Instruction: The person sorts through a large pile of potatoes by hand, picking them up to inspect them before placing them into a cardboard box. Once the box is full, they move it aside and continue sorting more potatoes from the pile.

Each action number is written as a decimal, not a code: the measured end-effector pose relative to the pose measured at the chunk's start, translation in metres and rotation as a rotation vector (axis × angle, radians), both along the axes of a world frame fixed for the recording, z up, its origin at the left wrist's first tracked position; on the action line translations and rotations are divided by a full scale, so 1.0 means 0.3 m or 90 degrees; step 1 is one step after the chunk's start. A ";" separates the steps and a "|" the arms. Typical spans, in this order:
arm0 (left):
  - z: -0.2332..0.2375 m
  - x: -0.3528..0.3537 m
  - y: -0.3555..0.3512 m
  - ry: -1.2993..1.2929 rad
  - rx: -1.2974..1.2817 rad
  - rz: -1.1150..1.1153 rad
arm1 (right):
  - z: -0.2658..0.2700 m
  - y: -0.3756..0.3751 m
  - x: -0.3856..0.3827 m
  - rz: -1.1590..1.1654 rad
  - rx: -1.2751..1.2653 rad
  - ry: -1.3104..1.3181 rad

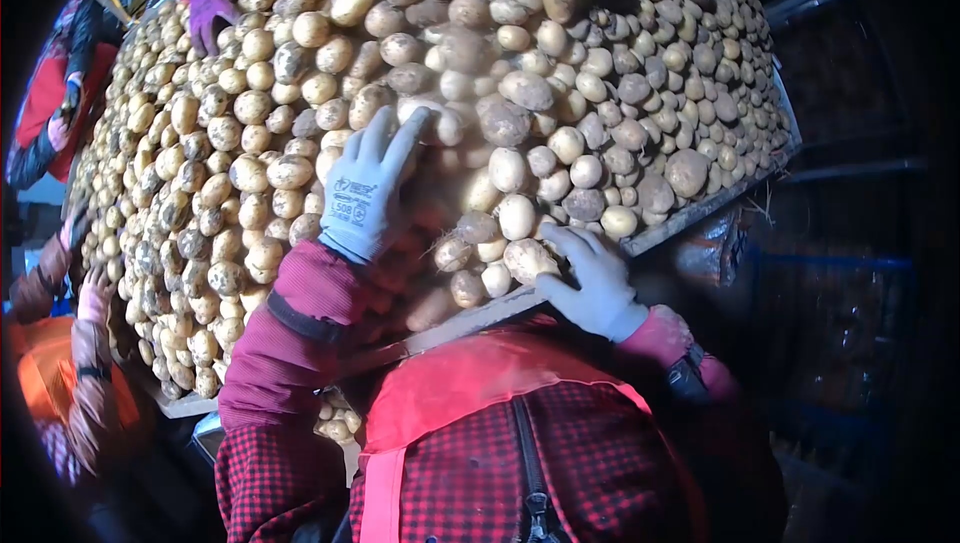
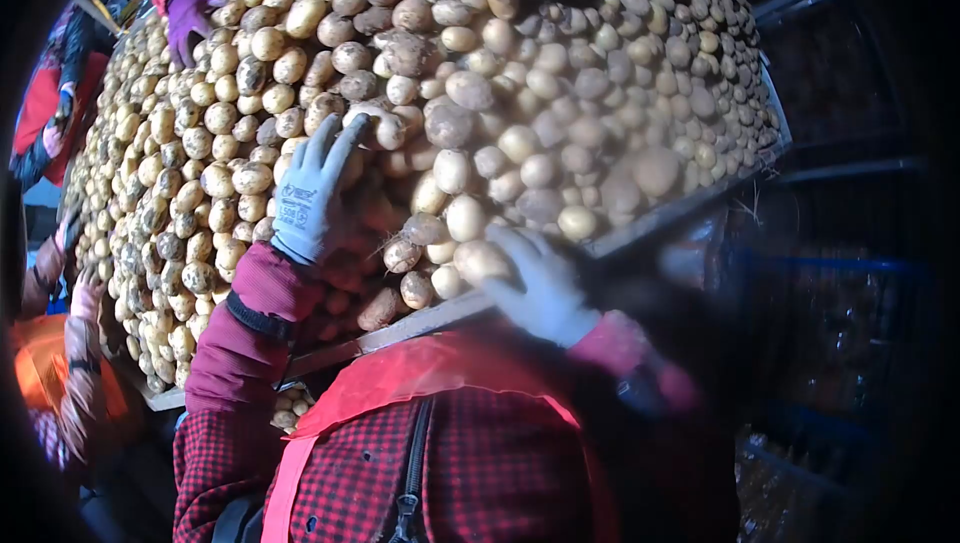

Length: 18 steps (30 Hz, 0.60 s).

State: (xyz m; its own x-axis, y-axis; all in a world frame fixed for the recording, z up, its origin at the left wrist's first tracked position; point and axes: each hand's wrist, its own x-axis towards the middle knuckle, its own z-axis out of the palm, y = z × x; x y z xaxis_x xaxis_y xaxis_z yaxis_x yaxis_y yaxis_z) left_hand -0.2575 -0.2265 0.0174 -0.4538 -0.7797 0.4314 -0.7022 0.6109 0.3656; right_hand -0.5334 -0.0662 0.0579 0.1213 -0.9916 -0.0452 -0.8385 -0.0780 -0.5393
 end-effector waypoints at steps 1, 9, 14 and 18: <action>0.003 -0.011 -0.009 0.010 0.000 -0.003 | 0.011 0.014 0.021 -0.001 0.002 0.046; 0.065 -0.155 -0.087 -0.066 0.011 -0.016 | -0.124 0.000 0.034 0.081 -0.125 0.143; 0.042 -0.180 -0.118 0.056 -0.054 -0.036 | -0.118 -0.022 0.024 0.028 -0.127 -0.040; 0.081 -0.127 -0.111 0.135 0.006 -0.107 | -0.074 -0.046 0.010 -0.198 0.112 -0.646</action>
